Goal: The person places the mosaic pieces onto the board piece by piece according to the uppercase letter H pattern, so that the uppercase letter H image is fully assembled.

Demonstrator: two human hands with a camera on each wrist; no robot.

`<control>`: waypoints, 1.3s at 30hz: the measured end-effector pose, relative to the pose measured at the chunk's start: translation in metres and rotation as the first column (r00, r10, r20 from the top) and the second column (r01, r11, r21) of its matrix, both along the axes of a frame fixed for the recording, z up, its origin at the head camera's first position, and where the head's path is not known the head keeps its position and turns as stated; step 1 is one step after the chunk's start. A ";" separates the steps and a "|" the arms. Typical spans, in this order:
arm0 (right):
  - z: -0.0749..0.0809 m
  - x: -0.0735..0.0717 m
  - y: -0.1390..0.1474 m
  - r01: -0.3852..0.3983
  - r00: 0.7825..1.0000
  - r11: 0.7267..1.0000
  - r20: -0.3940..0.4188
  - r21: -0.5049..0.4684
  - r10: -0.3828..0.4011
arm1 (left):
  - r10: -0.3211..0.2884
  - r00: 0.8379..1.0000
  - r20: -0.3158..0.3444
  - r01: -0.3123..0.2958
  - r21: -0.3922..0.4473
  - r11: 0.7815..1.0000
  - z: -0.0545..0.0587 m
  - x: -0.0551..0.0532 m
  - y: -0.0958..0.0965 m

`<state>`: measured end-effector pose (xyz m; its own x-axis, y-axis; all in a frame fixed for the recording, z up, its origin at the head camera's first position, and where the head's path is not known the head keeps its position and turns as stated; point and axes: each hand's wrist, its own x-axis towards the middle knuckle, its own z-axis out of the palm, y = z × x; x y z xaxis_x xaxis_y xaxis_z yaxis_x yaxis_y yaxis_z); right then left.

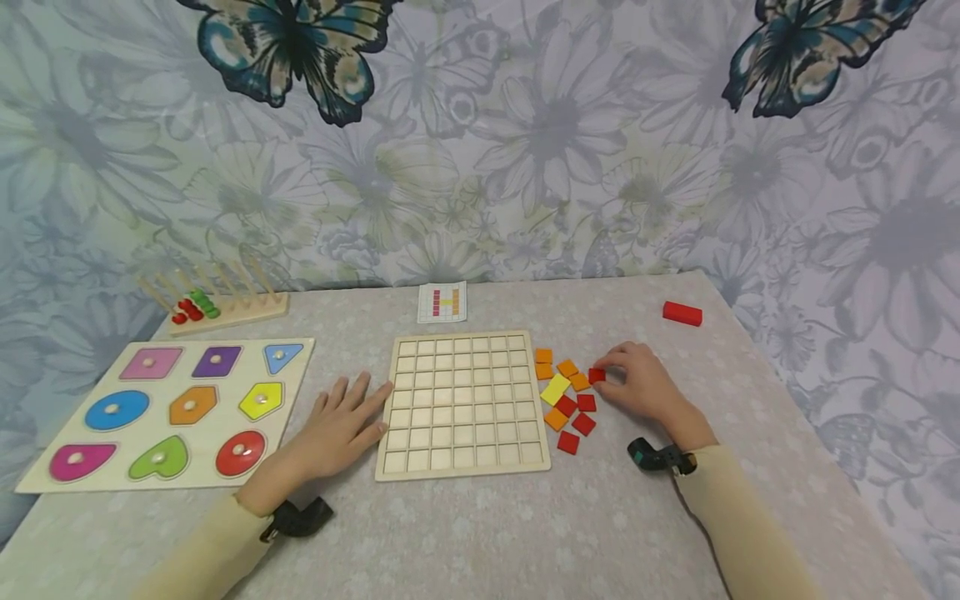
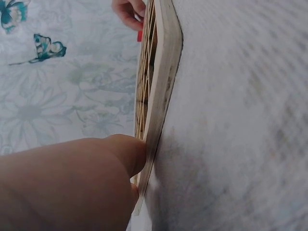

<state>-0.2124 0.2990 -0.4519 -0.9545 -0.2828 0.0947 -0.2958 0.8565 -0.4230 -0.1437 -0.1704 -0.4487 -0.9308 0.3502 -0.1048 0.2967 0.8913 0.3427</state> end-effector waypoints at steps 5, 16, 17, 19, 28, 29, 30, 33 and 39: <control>-0.002 0.001 0.001 -0.005 1.000 1.000 -0.030 -0.022 0.005 | 0.001 1.000 -0.004 -0.001 0.003 1.000 0.000 0.001 0.000; -0.006 0.001 0.003 -0.033 0.997 0.999 -0.068 -0.037 0.030 | -0.005 1.000 -0.011 0.005 0.010 1.000 -0.002 0.002 -0.001; -0.007 0.001 0.003 -0.032 0.997 0.999 -0.071 -0.038 0.030 | -0.006 1.000 -0.012 0.006 0.010 1.000 -0.001 0.002 -0.001; -0.007 0.001 0.003 -0.032 0.997 0.999 -0.076 -0.038 0.029 | -0.005 1.000 -0.016 0.006 0.010 1.000 -0.001 0.002 -0.001; -0.007 0.000 0.003 -0.031 0.992 0.999 -0.120 -0.034 0.027 | -0.005 1.000 -0.021 0.005 0.018 1.000 -0.001 0.002 0.000; -0.007 0.000 0.003 -0.032 0.992 0.999 -0.123 -0.034 0.028 | -0.004 1.000 -0.022 0.004 0.017 1.000 -0.001 0.002 0.000; -0.007 0.000 0.003 -0.033 0.992 0.999 -0.125 -0.034 0.028 | -0.005 1.000 -0.024 0.005 0.017 1.000 -0.001 0.002 -0.001; -0.008 0.000 0.003 -0.035 0.991 0.999 -0.131 -0.032 0.030 | -0.005 1.000 -0.027 0.005 0.016 1.000 -0.002 0.002 -0.001; -0.008 0.000 0.003 -0.032 0.991 0.999 -0.131 -0.034 0.028 | -0.005 0.999 -0.031 0.005 0.013 1.000 -0.003 0.001 -0.001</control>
